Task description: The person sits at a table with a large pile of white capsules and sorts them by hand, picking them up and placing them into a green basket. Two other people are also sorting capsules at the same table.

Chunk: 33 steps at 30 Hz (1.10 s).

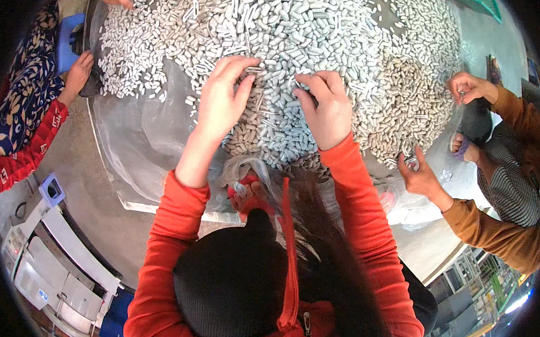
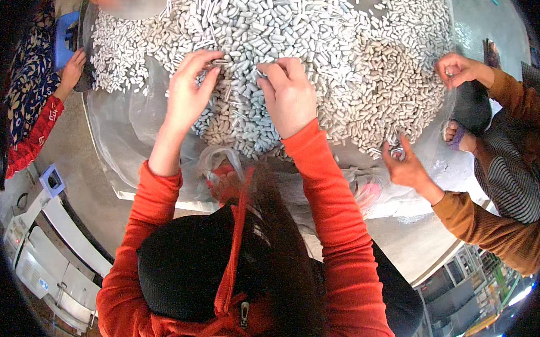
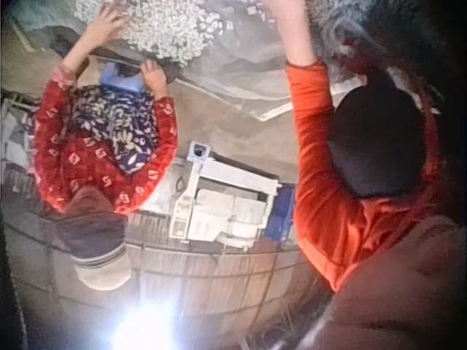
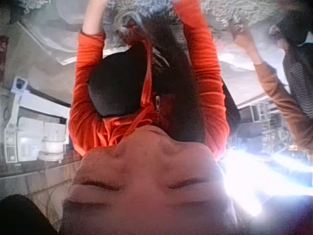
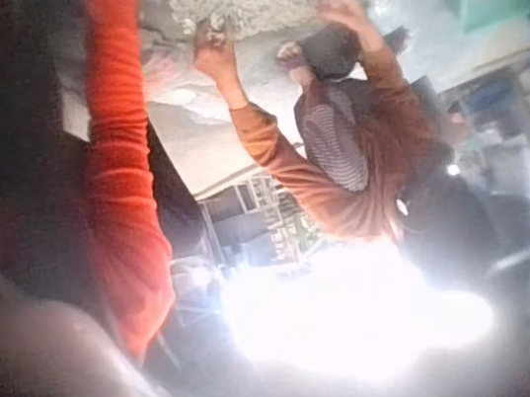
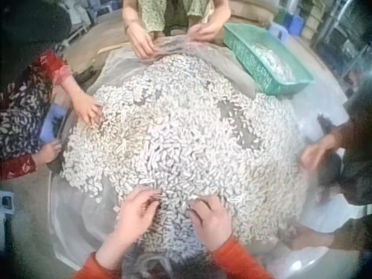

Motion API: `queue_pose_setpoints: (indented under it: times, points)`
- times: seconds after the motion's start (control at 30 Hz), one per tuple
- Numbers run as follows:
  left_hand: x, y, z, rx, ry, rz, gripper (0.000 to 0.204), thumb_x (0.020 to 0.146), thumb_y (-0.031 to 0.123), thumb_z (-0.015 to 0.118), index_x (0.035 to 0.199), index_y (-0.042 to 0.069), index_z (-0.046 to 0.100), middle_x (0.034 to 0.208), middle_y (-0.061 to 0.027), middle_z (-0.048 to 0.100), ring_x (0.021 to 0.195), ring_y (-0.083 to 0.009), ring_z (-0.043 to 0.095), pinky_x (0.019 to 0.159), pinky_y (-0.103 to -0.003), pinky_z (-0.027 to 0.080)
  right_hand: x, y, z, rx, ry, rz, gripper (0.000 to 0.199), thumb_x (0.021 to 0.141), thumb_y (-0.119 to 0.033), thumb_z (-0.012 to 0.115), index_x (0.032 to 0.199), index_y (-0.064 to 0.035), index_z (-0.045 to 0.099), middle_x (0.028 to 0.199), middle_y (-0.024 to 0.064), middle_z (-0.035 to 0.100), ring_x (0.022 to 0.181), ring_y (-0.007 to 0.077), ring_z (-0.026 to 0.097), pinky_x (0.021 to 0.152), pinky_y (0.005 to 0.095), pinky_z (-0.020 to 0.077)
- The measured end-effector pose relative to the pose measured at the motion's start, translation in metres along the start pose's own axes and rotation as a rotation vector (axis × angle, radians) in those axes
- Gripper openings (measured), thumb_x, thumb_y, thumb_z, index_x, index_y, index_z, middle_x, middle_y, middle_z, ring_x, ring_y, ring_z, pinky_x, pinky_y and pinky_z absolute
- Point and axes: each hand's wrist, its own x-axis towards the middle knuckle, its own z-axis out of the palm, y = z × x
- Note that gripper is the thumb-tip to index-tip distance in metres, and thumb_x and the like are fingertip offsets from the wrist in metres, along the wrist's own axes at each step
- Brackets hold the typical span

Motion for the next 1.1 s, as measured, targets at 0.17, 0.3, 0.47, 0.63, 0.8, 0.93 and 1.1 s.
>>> queue_pose_setpoints:
  times: [0.17, 0.3, 0.47, 0.63, 0.8, 0.93, 1.1]
  points:
    - [-0.013, 0.002, 0.021, -0.017, -0.064, -0.242, 0.026, 0.075, -0.003, 0.060, 0.100, 0.002, 0.055, 0.086, -0.0139, 0.057, 0.073, -0.0237, 0.059, 0.065, -0.033, 0.048, -0.001, 0.002, 0.000, 0.129, 0.005, 0.083, 0.017, 0.073, -0.008, 0.069, 0.089, -0.0109, 0.067, 0.091, 0.0077, 0.054, 0.070, 0.0244, 0.058, 0.059, 0.0342, 0.0484]
    - [-0.026, 0.015, 0.017, 0.008, -0.250, -0.091, 0.032, 0.077, 0.004, 0.061, 0.108, 0.005, 0.056, 0.085, -0.0133, 0.058, 0.080, -0.0299, 0.058, 0.073, -0.037, 0.048, 0.004, 0.006, -0.006, 0.070, 0.020, 0.100, 0.017, 0.072, -0.010, 0.070, 0.089, -0.0117, 0.067, 0.091, 0.0065, 0.055, 0.072, 0.0238, 0.057, 0.060, 0.0341, 0.0476]
    - [-0.009, -0.004, -0.018, -0.008, -0.099, -0.224, 0.035, 0.078, -0.001, 0.062, 0.112, 0.005, 0.060, 0.083, -0.0042, 0.058, 0.073, -0.0136, 0.056, 0.069, -0.027, 0.047, 0.011, 0.004, -0.002, -0.278, 0.028, -0.196, 0.018, 0.070, -0.010, 0.066, 0.086, -0.0177, 0.069, 0.090, 0.0011, 0.055, 0.078, 0.0206, 0.054, 0.064, 0.0345, 0.0454]
    - [0.013, -0.035, -0.010, 0.175, 0.085, -0.123, 0.021, 0.077, 0.008, 0.066, 0.097, 0.007, 0.060, 0.078, -0.0094, 0.054, 0.071, -0.0258, 0.056, 0.064, -0.035, 0.046, 0.015, -0.002, 0.009, -0.308, 0.084, -0.201, 0.021, 0.070, -0.011, 0.065, 0.089, -0.0194, 0.070, 0.082, -0.0013, 0.053, 0.073, 0.0186, 0.054, 0.063, 0.0337, 0.0451]
    - [0.006, -0.026, 0.004, 0.267, 0.028, -0.057, 0.014, 0.079, 0.009, 0.064, 0.089, 0.003, 0.058, 0.078, -0.0103, 0.053, 0.068, -0.0266, 0.055, 0.058, -0.036, 0.045, 0.021, -0.008, 0.015, -0.340, 0.047, -0.176, 0.013, 0.071, -0.015, 0.066, 0.084, -0.0163, 0.065, 0.078, 0.0007, 0.051, 0.076, 0.0201, 0.054, 0.065, 0.0350, 0.0447]
    - [0.000, -0.023, -0.005, 0.336, 0.009, 0.039, 0.013, 0.077, 0.009, 0.063, 0.088, 0.004, 0.059, 0.081, -0.0117, 0.054, 0.075, -0.0315, 0.056, 0.067, -0.037, 0.046, 0.035, -0.013, 0.013, -0.459, -0.084, -0.194, 0.011, 0.070, -0.020, 0.067, 0.077, -0.0136, 0.061, 0.080, 0.0035, 0.052, 0.081, 0.0231, 0.054, 0.068, 0.0378, 0.0439]
    - [-0.008, -0.028, -0.030, -0.742, -0.118, -0.530, 0.018, 0.091, 0.008, 0.053, 0.107, 0.000, 0.054, 0.100, -0.0029, 0.057, 0.091, -0.0107, 0.055, 0.080, -0.026, 0.047, 0.043, -0.015, 0.000, -0.284, -0.098, -0.327, 0.010, 0.074, -0.014, 0.066, 0.082, -0.0092, 0.062, 0.085, 0.0050, 0.055, 0.079, 0.0216, 0.054, 0.069, 0.0345, 0.0438]
